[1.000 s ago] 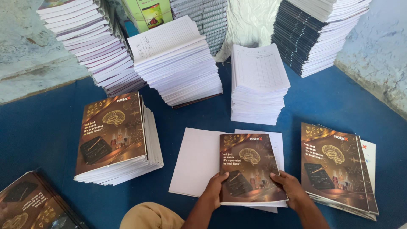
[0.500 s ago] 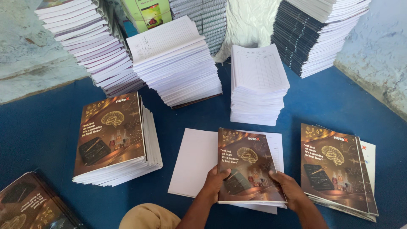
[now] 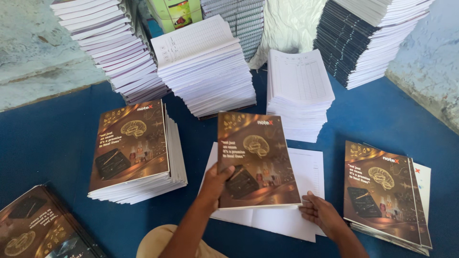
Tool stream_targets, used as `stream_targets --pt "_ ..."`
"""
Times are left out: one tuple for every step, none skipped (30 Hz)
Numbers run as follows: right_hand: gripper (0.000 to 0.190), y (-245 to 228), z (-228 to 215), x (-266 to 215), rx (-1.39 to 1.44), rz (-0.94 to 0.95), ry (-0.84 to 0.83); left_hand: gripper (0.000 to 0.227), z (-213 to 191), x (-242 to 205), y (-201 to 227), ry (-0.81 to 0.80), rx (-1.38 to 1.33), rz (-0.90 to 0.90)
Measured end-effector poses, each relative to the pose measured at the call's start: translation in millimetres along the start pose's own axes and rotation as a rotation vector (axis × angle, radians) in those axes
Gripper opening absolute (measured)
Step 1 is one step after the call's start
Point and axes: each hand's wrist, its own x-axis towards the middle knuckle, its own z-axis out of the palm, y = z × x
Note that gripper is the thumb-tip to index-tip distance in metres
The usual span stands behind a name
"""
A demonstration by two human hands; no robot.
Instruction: The person assembles notebooks by inserting index pages into open covers and closing them. They handle loose index sheets and notebook covers, stacking completed units on the floor.
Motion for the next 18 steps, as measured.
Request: stream_targets --pt "0.071 -0.7 0.7 -1.2 0.0 0.001 0.004 0.035 -4.6 -1.9 8.1 0.001 0.006 0.032" --pt "0.07 -1.3 1.4 -2.7 0.0 0.001 0.009 0.034 -9.2 -3.6 15.7 0.002 0.013 0.065" --pt "0.07 -2.2 2.2 -4.1 -0.001 0.002 0.014 0.034 -13.8 -5.2 22.9 0.026 0.025 0.068" --pt "0.07 -3.3 3.6 -5.1 -0.006 -0.002 0.011 0.034 -18.6 -6.9 29.8 0.051 0.037 0.071" --pt "0.071 -4.0 4.2 -6.7 -0.011 -0.006 0.01 0.034 -23.3 -8.5 36.0 0.075 0.049 0.072" --pt "0.071 -4.8 4.7 -8.2 -0.016 -0.009 0.009 0.035 -28.9 -10.1 42.4 0.075 0.046 0.085" --pt "0.071 -5.6 5.3 -9.6 -0.028 -0.005 0.013 0.035 -35.1 -11.7 49.5 0.073 0.045 0.099" --pt "0.072 -6.5 6.2 -10.8 -0.04 -0.001 0.018 0.035 -41.0 -12.9 56.5 0.072 0.043 0.113" --pt "0.072 -7.7 7.0 -11.6 -0.052 0.004 0.022 0.036 -46.6 -13.6 63.8 0.094 0.053 0.103" --pt "0.072 -8.7 7.6 -12.1 -0.057 0.002 0.023 0.036 -52.4 -14.1 71.1 0.116 0.062 0.092" --pt "0.072 -8.9 8.1 -12.6 -0.062 0.002 0.023 0.036 -58.7 -15.0 78.3 0.139 0.071 0.081" --pt "0.073 -8.8 8.4 -12.9 -0.067 0.002 0.023 0.036 -65.4 -15.3 86.1 0.157 0.072 0.07" --pt "0.072 -8.4 8.6 -13.1 -0.074 0.005 0.024 0.037 -72.6 -15.7 94.5 0.177 0.073 0.058" --pt "0.072 -8.1 8.2 -13.2 -0.081 0.008 0.026 0.037 -79.7 -16.6 102.2 0.196 0.073 0.046" --pt "0.072 -8.5 8.0 -12.5 -0.087 0.008 0.027 0.037 -86.1 -17.7 109.1 0.22 0.084 0.054" --pt "0.072 -8.3 8.3 -11.9 -0.087 0.003 0.025 0.037 -92.4 -19.0 115.5 0.245 0.095 0.061" --pt "0.072 -7.8 8.0 -11.7 -0.086 -0.002 0.025 0.037 -98.3 -20.1 121.6 0.269 0.105 0.068" --pt "0.072 -7.6 7.9 -11.1 -0.086 -0.007 0.024 0.037 -104.6 -21.0 128.3 0.274 0.095 0.085"
